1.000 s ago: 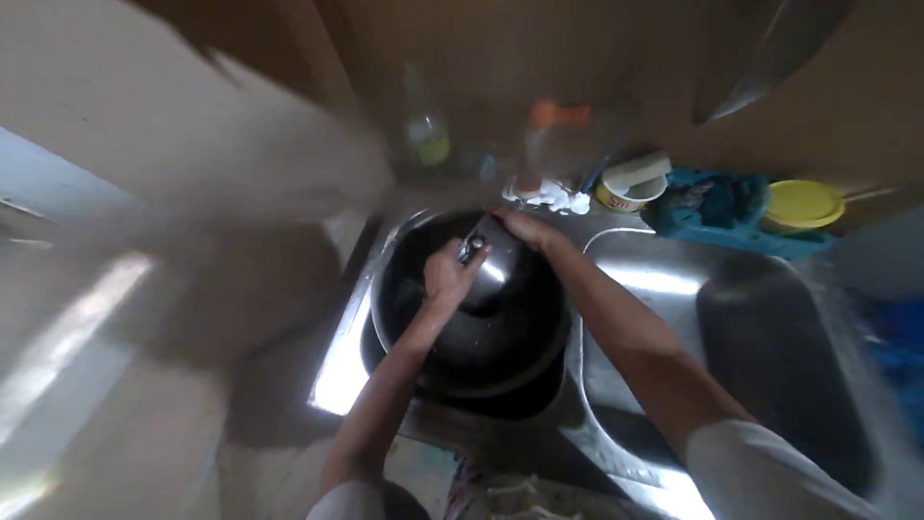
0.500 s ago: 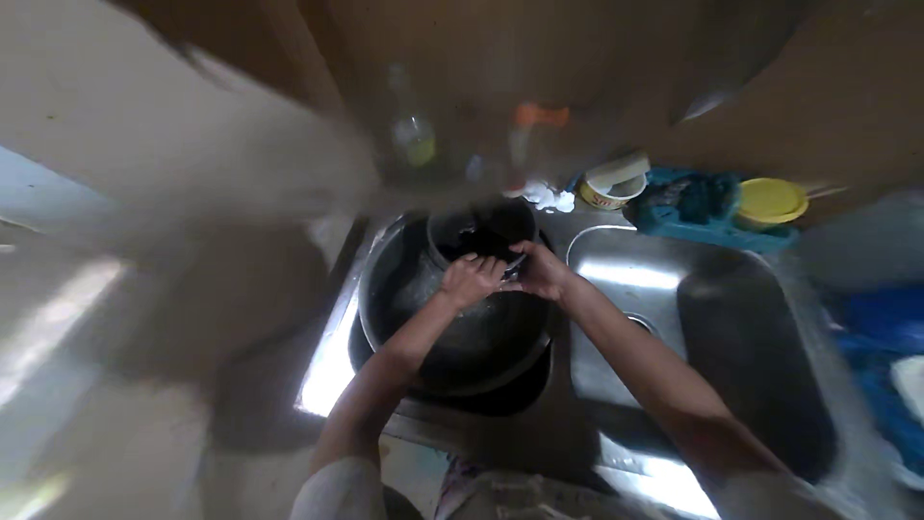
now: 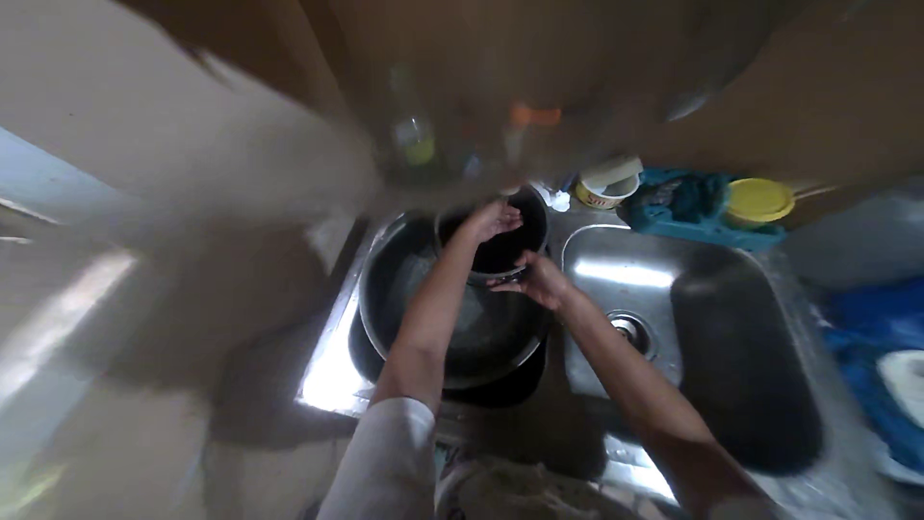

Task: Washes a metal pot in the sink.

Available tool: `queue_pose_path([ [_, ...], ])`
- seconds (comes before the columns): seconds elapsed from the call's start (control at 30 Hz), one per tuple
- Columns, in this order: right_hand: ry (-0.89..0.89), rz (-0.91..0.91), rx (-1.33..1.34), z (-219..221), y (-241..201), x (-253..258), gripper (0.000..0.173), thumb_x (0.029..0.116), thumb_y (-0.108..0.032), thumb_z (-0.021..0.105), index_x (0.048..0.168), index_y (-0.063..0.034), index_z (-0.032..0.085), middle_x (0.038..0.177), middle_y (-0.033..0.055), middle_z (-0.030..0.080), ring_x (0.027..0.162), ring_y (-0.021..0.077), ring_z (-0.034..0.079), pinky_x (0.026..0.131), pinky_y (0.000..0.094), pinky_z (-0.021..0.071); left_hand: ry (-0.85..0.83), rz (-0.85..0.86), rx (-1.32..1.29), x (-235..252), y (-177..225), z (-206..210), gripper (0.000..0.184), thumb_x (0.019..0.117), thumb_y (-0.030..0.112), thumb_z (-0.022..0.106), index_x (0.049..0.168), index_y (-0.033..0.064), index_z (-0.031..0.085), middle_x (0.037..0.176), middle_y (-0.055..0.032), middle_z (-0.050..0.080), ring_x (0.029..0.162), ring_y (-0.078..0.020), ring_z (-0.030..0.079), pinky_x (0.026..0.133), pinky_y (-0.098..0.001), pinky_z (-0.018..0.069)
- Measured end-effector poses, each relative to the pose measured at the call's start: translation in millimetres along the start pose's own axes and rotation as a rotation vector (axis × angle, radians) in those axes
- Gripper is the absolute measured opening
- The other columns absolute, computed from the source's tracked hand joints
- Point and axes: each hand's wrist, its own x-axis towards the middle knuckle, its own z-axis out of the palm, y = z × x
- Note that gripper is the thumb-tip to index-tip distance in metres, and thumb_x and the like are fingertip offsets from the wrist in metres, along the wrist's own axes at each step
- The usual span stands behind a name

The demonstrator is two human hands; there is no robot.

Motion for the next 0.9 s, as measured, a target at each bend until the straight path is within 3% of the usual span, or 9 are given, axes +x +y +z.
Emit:
queue_pose_path([
  [0.13,0.039,-0.106,-0.026,-5,3,-7,0.041,0.1079,-0.006,0.031,0.149,-0.0031,0.026,0.102,0.022,0.065,0.081,0.031,0.073,0.072,0.0432,0.0636,0.054,0.084,0.785,2,2,2,0.044,0.1133,0.024,0.035,0.14,-0.0085,0.049,0.123,-0.0242,0.063,0.105,-0.0286,0.066,0.093,-0.043,0.0537],
  [0.23,0.069,-0.143,-0.048,-3,8,-4,0.057,0.1075,-0.004,0.032,0.159,-0.0083,0.006,0.109,0.023,0.061,0.084,0.0309,0.072,0.073,0.0435,0.0632,0.141,0.059,1.407,-1,-6,-1,0.05,0.099,0.017,0.063,0.143,-0.0031,0.051,0.14,-0.0317,0.053,0.127,-0.0485,0.056,0.1,-0.0642,0.0473],
  [0.33,0.054,-0.16,-0.039,-1,19,1,0.063,0.1043,0.001,0.035,0.159,-0.0082,0.005,0.118,0.0235,0.056,0.089,0.0308,0.071,0.075,0.0444,0.0627,0.105,0.178,0.944,-1,-28,8,0.07,0.0977,0.01,0.063,0.159,0.0,0.029,0.158,-0.0285,0.035,0.145,-0.0434,0.037,0.117,-0.0576,0.033],
  [0.4,0.053,-0.202,-0.016,-6,25,4,0.065,0.1015,0.003,0.038,0.158,-0.0086,0.009,0.118,0.0232,0.059,0.089,0.031,0.072,0.072,0.0449,0.0637,-0.061,0.115,0.745,-24,-36,25,0.052,0.1029,0.006,0.053,0.153,0.0033,0.038,0.147,-0.026,0.049,0.132,-0.0354,0.051,0.108,-0.0514,0.0418],
  [0.5,0.112,-0.255,-0.012,-11,26,1,0.068,0.1003,0.006,0.04,0.159,-0.0072,0.007,0.123,0.0219,0.054,0.092,0.0287,0.07,0.073,0.0439,0.0628,-0.343,-0.007,1.252,-29,-45,6,0.036,0.1038,0.004,0.05,0.139,-0.0055,0.052,0.129,-0.0264,0.059,0.117,-0.0347,0.057,0.102,-0.0499,0.0438],
  [0.63,0.114,-0.248,-0.055,-5,29,-3,0.078,0.0998,0.006,0.041,0.161,-0.0111,-0.005,0.128,0.0221,0.048,0.094,0.027,0.069,0.075,0.0413,0.0626,0.093,0.118,2.092,-10,-29,-24,0.043,0.101,-0.004,0.05,0.144,-0.0063,0.049,0.157,-0.0184,0.042,0.147,-0.0341,0.037,0.122,-0.047,0.0258],
  [0.73,0.124,-0.293,-0.1,1,25,1,0.081,0.0998,0.006,0.042,0.162,-0.0131,-0.005,0.12,0.0205,0.052,0.087,0.024,0.068,0.072,0.0382,0.0618,0.263,0.106,1.802,-5,-40,-11,0.046,0.1002,-0.002,0.053,0.145,-0.0112,0.045,0.156,-0.0257,0.039,0.146,-0.0394,0.037,0.117,-0.0513,0.0312],
  [0.8,0.153,-0.316,-0.13,-5,22,3,0.084,0.0992,0.007,0.044,0.163,-0.0153,-0.006,0.122,0.0226,0.053,0.087,0.0246,0.069,0.071,0.0382,0.0613,0.056,-0.019,1.457,-24,-49,5,0.044,0.0954,0.006,0.066,0.135,-0.0103,0.054,0.146,-0.0305,0.048,0.135,-0.0451,0.047,0.11,-0.0592,0.04],
  [0.9,0.16,-0.256,-0.108,-11,22,-3,0.08,0.1,0.005,0.042,0.162,-0.0135,-0.005,0.129,0.0226,0.05,0.092,0.0257,0.069,0.072,0.0397,0.0625,-0.196,-0.128,1.534,-32,-40,-1,0.038,0.0989,0.014,0.062,0.13,-0.0076,0.06,0.137,-0.0286,0.057,0.129,-0.0433,0.053,0.106,-0.0613,0.0409],
])
